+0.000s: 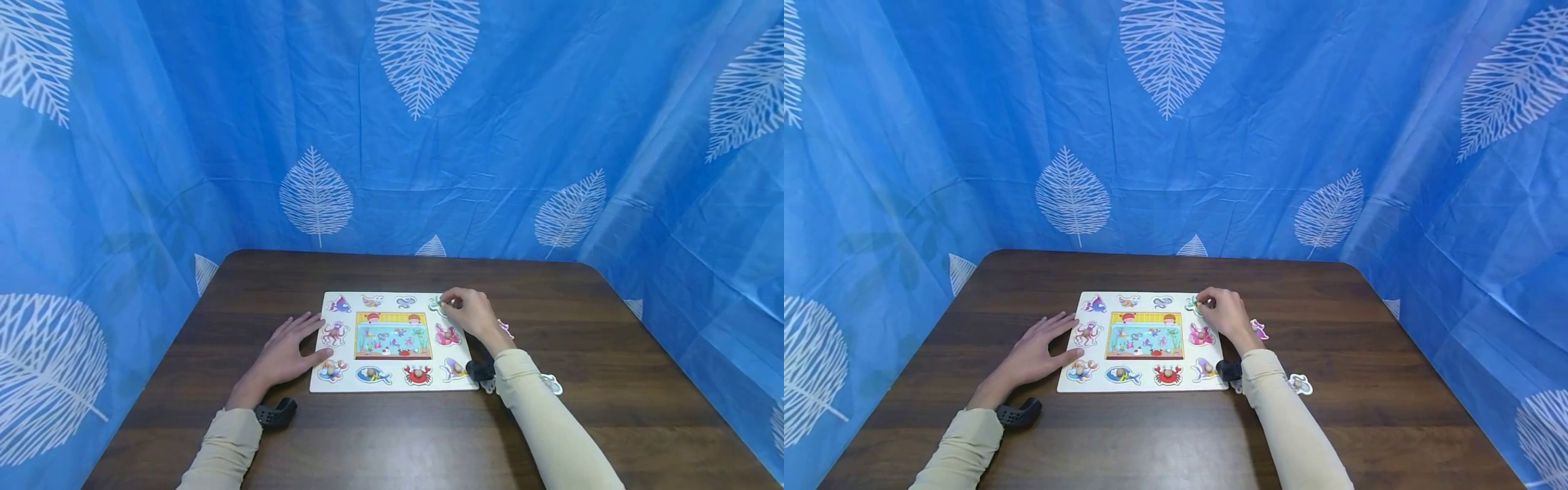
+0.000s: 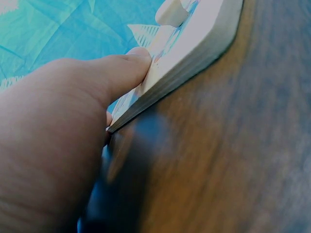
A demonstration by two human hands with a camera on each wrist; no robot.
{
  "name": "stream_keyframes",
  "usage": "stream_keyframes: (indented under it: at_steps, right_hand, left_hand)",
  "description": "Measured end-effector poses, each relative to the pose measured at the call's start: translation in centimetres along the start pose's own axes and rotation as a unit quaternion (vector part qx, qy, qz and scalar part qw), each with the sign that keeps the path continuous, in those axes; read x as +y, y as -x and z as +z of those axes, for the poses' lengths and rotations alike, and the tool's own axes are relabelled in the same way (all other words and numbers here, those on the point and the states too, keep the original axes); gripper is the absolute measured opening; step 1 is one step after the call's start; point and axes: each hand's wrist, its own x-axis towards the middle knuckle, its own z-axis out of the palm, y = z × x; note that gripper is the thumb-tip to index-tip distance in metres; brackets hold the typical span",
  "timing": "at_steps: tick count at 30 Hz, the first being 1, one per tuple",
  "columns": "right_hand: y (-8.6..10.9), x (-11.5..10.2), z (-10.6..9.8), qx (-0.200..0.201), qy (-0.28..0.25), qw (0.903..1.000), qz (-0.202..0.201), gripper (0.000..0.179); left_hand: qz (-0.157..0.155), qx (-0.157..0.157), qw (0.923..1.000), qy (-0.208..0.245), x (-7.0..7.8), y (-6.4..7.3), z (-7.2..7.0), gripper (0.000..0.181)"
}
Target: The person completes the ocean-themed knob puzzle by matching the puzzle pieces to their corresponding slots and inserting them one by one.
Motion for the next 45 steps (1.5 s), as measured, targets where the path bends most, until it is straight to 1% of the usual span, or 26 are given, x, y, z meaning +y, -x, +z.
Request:
stream_keyframes:
  at_steps: [10,14,20,25,30,36,39,45]
  right_hand:
    - [-0.5,-0.3,0.2,-0.017,-0.003,0.9996,0.022,0.019]
    - [-0.7,-0.3,0.2,-0.021,0.003,0.9995,0.022,0.019]
    - [-0.9,-0.2,0.0,-0.029,0.028,0.9992,0.001,0.017]
    - [-1.0,-0.4,-0.6,-0.046,0.059,0.9967,-0.032,0.015]
    - [-1.2,-0.3,-0.9,-0.058,0.075,0.9946,-0.041,0.016]
    - [-1.0,0.5,-0.5,-0.063,0.057,0.9958,-0.035,0.016]
    - [-0.8,0.8,-0.4,-0.056,0.038,0.9973,-0.029,0.017]
    - [-0.4,1.4,-0.4,-0.042,0.008,0.9988,-0.022,0.020]
  left_hand:
    - [0.003,0.000,1.0000,0.001,0.1,-0.1,0.0,0.076]
    - [0.006,0.001,1.0000,-0.002,0.1,-0.2,0.0,0.077]
    - [0.005,0.002,1.0000,-0.002,0.0,-0.3,0.2,0.077]
    - [-0.005,-0.002,1.0000,0.001,0.2,-0.3,0.2,0.076]
    - [-0.010,-0.001,1.0000,0.002,0.3,-0.2,0.2,0.076]
    - [-0.004,0.003,1.0000,0.002,0.3,-0.1,0.2,0.077]
    - [0.001,0.004,1.0000,0.001,0.3,-0.1,0.1,0.077]
    - [0.001,0.004,1.0000,0.001,0.1,0.0,0.1,0.075]
